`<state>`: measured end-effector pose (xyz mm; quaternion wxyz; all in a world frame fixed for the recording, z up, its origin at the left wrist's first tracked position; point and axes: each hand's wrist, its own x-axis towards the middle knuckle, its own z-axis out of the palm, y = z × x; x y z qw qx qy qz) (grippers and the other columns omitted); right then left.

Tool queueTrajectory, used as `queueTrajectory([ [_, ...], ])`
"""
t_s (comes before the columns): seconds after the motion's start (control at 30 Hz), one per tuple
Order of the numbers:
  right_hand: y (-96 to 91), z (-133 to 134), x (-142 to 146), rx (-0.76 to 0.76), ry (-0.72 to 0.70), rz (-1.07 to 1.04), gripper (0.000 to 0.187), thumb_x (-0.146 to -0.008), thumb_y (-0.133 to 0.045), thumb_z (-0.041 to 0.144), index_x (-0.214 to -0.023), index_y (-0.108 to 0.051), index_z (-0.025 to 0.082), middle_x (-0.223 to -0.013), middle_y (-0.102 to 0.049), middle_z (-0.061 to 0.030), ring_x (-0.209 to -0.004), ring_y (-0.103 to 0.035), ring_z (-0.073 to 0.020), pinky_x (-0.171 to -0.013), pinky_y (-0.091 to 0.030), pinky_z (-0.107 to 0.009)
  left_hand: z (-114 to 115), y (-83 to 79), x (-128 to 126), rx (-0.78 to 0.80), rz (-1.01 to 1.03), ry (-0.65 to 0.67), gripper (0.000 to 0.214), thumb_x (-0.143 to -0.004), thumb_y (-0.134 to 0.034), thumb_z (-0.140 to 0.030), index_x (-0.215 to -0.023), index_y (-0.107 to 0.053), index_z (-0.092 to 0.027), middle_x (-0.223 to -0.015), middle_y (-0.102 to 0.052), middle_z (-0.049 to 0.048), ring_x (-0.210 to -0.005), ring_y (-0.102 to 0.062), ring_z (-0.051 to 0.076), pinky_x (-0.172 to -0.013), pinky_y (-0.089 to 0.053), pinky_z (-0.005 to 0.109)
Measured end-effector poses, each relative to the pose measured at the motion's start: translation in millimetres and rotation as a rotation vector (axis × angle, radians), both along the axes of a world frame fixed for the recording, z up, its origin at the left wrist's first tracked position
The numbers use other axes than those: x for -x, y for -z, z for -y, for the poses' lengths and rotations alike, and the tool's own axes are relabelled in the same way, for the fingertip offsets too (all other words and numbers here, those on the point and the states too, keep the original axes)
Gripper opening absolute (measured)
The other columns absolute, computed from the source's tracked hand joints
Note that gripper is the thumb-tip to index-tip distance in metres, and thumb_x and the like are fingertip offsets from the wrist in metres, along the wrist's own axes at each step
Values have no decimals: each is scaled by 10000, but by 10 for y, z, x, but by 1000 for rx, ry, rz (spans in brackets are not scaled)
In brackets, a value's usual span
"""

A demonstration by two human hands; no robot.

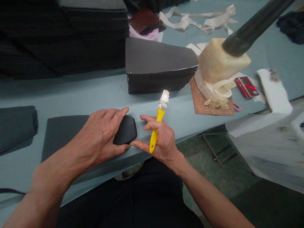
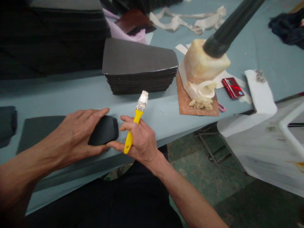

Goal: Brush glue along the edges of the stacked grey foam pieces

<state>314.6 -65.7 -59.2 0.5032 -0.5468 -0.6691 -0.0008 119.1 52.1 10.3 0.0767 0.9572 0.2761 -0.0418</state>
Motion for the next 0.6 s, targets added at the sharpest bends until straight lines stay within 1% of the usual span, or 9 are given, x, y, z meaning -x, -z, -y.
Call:
queueTrajectory([
  [0.07,2,2,0,3,-3,4,411,-982,-787,529,-1145,-555,232,-1227,-815,-173,-1188,-799,-276,-959,-681,-420,-7,1,-5,12,-1,-1,912,-831,-702,-425,-1614,-388,-77,-1440,-634,244,-1306,-629,439,-1125,-531,598],
  [0.2,17,7,-1,9,2,2,423,-983,-781,543,-1171,-555,238,-1226,-813,-155,-1209,-793,-286,-969,-679,-434,-8,-7,-21,54,-15,-40,969,-788,-717,-480,-1630,-400,-123,-1445,-646,229,-1301,-630,448,-1121,-530,596],
  [0.27,26,10,-4,6,-7,2,436,-978,-785,545,-1178,-551,236,-1223,-811,-161,-1212,-792,-288,-977,-676,-436,-5,-8,-25,44,-17,-42,959,-793,-704,-477,-1635,-401,-132,-1452,-643,228,-1296,-630,450,-1102,-537,593],
  [0.37,36,16,-8,34,-19,-3,446,-969,-798,533,-1192,-546,240,-1271,-799,-169,-1238,-780,-292,-1008,-667,-453,1,-6,-25,27,-33,-38,941,-810,-683,-480,-1639,-399,-136,-1464,-637,225,-1286,-635,442,-1085,-546,581],
  [0.47,39,20,-9,57,-20,-2,454,-963,-806,525,-1200,-539,244,-1276,-798,-162,-1256,-773,-297,-1025,-660,-463,5,-6,-25,17,-44,-27,922,-823,-671,-481,-1629,-414,-114,-1459,-639,235,-1272,-638,450,-1075,-548,593],
  [0.6,32,20,-13,49,-2,24,422,-991,-772,532,-1188,-531,247,-1257,-801,-164,-1229,-787,-292,-993,-670,-452,11,-5,-24,9,-32,-11,916,-829,-672,-483,-1618,-432,-84,-1450,-636,253,-1256,-638,466,-1043,-554,605],
])
